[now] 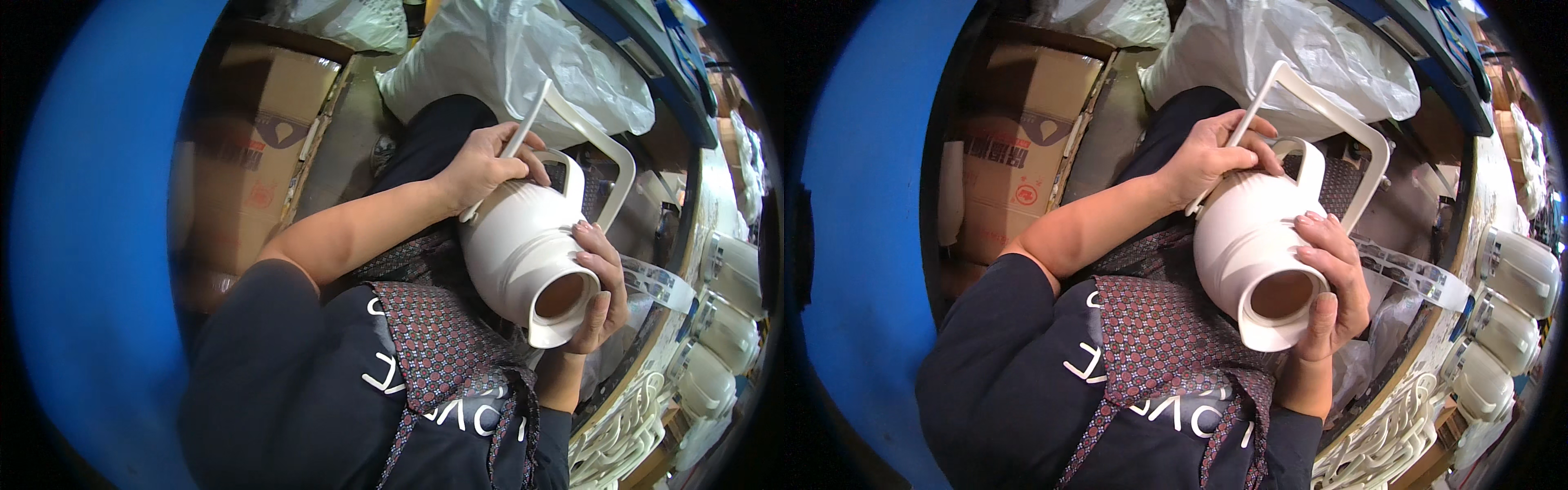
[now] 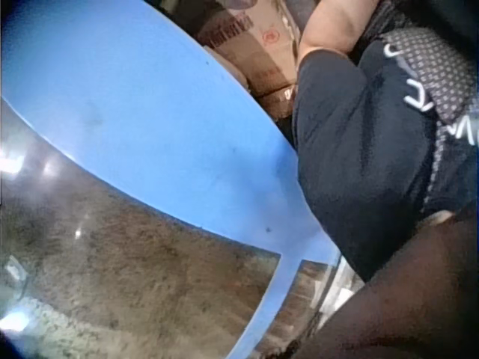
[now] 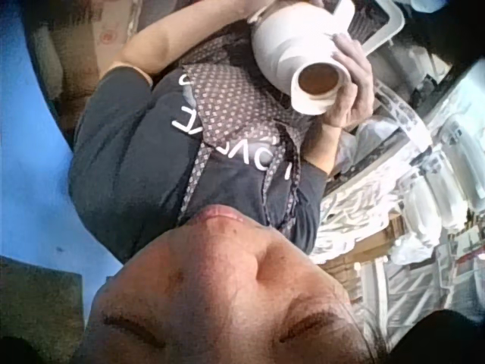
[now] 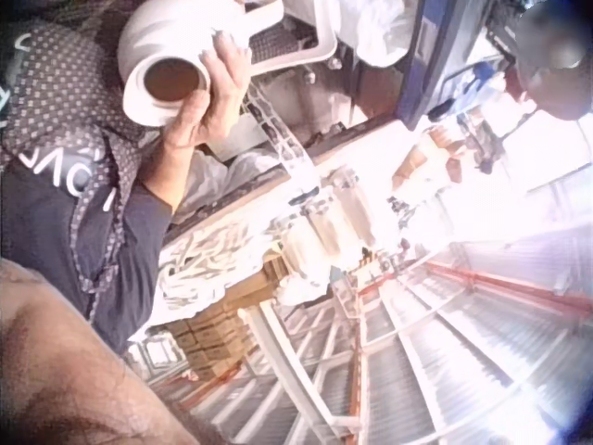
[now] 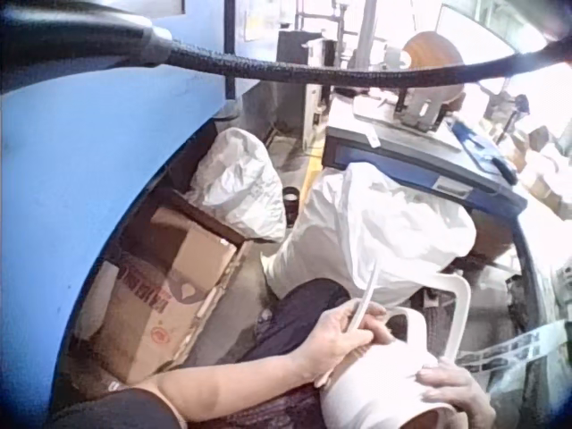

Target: The person assembles components of white electric kettles by hand, attaching base rings and internal heating elements before applying stickers to the exterior and sorting parts into bags and boxes.

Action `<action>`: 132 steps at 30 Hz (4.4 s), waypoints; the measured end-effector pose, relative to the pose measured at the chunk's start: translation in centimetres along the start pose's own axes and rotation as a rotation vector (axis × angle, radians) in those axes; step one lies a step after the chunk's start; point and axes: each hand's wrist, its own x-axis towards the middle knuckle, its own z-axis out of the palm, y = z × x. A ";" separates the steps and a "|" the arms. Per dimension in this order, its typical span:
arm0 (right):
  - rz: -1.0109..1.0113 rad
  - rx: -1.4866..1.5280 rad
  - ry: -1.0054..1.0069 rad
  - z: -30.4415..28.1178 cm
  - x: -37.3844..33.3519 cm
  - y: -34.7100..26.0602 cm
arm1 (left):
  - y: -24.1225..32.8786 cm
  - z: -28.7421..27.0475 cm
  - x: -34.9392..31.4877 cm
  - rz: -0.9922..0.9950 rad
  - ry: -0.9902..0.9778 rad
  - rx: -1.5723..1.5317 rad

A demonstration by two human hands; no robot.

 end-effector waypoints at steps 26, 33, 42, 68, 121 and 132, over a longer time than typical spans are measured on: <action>-0.208 0.028 0.086 -3.6 -1.6 1.3 | 0.4 3.7 -0.3 0.643 -0.228 0.497; -0.500 -0.075 0.309 0.4 -1.0 3.5 | 0.8 2.1 -0.8 0.314 -0.067 0.646; -0.005 -0.019 -0.059 -1.0 -1.0 3.9 | 13.5 2.4 3.9 0.288 -0.325 0.604; 0.193 -0.372 1.357 -40.2 13.9 16.6 | -10.9 -3.8 9.8 -0.516 -0.482 1.267; -0.049 -1.437 0.212 -30.3 -4.0 21.4 | -12.1 -9.1 7.0 -0.341 -0.548 1.539; 0.059 -0.685 0.402 -8.0 -12.8 9.4 | -0.7 -7.5 1.8 0.774 0.265 1.156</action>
